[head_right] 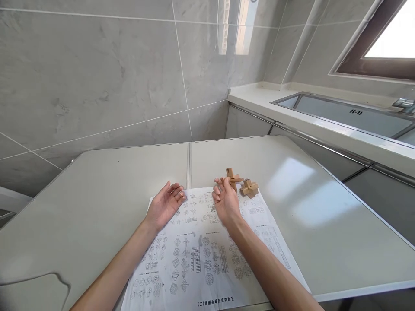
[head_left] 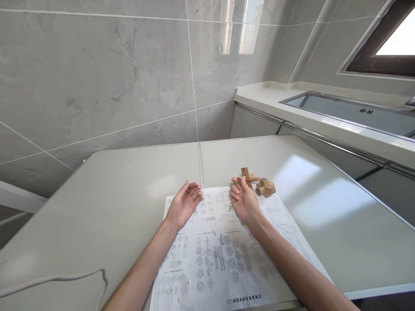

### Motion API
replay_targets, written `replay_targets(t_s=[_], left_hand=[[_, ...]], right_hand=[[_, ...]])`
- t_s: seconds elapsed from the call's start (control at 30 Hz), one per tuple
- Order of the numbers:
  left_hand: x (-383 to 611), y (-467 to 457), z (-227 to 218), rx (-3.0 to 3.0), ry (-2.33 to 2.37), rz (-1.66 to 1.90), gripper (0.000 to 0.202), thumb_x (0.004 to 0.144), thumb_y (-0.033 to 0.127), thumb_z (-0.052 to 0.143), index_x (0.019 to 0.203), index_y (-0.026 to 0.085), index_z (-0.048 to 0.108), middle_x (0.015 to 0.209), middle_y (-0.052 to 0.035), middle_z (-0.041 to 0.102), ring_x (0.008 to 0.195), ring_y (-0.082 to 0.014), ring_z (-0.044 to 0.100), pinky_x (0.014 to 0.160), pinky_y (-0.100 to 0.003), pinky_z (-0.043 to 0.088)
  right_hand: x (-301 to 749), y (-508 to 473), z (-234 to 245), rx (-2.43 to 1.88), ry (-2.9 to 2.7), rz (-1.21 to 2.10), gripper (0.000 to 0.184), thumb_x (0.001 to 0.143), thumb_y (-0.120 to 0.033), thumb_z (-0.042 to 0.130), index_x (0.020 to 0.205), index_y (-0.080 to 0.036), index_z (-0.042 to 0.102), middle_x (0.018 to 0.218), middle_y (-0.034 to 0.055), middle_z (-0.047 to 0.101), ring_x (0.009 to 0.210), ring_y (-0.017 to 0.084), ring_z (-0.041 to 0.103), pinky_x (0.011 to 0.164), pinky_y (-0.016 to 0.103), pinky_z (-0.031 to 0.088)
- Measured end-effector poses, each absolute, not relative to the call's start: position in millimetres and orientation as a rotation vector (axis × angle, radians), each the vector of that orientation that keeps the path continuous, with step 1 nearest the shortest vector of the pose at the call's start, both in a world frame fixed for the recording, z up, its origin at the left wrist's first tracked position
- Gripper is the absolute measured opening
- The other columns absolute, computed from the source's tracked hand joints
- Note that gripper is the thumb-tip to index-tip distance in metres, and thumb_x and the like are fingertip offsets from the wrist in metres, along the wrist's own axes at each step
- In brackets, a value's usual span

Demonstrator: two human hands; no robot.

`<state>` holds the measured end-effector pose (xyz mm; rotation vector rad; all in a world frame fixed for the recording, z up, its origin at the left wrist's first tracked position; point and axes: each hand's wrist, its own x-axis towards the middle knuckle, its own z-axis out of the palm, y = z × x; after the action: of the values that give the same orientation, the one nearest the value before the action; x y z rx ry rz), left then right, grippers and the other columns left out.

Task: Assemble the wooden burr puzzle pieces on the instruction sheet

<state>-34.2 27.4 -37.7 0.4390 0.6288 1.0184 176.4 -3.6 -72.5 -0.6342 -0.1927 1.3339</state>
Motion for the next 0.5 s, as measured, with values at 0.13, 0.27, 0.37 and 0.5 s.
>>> replay_targets(t_s=[0.13, 0.27, 0.37, 0.5], left_hand=[[-34, 27, -37, 0.434, 0.625, 1.019, 0.02, 0.094, 0.03, 0.072, 0.09, 0.011, 0.074, 0.088, -0.0072, 0.071, 0.076, -0.0157, 0.068, 0.078, -0.031, 0.059], [-33, 28, -36, 0.436, 0.63, 1.009, 0.019, 0.094, 0.03, 0.073, 0.09, 0.012, 0.074, 0.087, -0.0071, 0.071, 0.075, -0.0154, 0.067, 0.078, -0.032, 0.058], [-33, 29, -36, 0.445, 0.631, 1.004, 0.018, 0.093, 0.029, 0.072, 0.09, 0.012, 0.074, 0.086, -0.0067, 0.071, 0.075, -0.0152, 0.067, 0.078, -0.031, 0.057], [-32, 30, -36, 0.462, 0.631, 1.004, 0.016, 0.094, 0.027, 0.071, 0.09, 0.012, 0.074, 0.086, -0.006, 0.07, 0.074, -0.0146, 0.066, 0.078, -0.031, 0.057]], right_hand=[[177, -3, -73, -0.681, -0.238, 1.321, 0.031, 0.089, -0.046, 0.082, 0.09, -0.025, 0.059, 0.092, -0.0019, 0.061, 0.055, 0.007, 0.042, 0.041, 0.018, 0.043], [169, -5, -68, -0.725, -0.235, 1.35, 0.034, 0.086, -0.047, 0.083, 0.089, -0.024, 0.058, 0.085, -0.0023, 0.057, 0.052, 0.008, 0.038, 0.039, 0.021, 0.039], [159, -10, -62, -0.77, -0.273, 1.402, 0.038, 0.082, -0.049, 0.085, 0.087, -0.023, 0.057, 0.079, -0.0028, 0.055, 0.052, 0.008, 0.04, 0.039, 0.022, 0.035], [145, -19, -55, -0.818, -0.451, 1.505, 0.042, 0.082, -0.05, 0.085, 0.083, -0.021, 0.055, 0.073, -0.0041, 0.055, 0.052, 0.006, 0.041, 0.043, 0.02, 0.031]])
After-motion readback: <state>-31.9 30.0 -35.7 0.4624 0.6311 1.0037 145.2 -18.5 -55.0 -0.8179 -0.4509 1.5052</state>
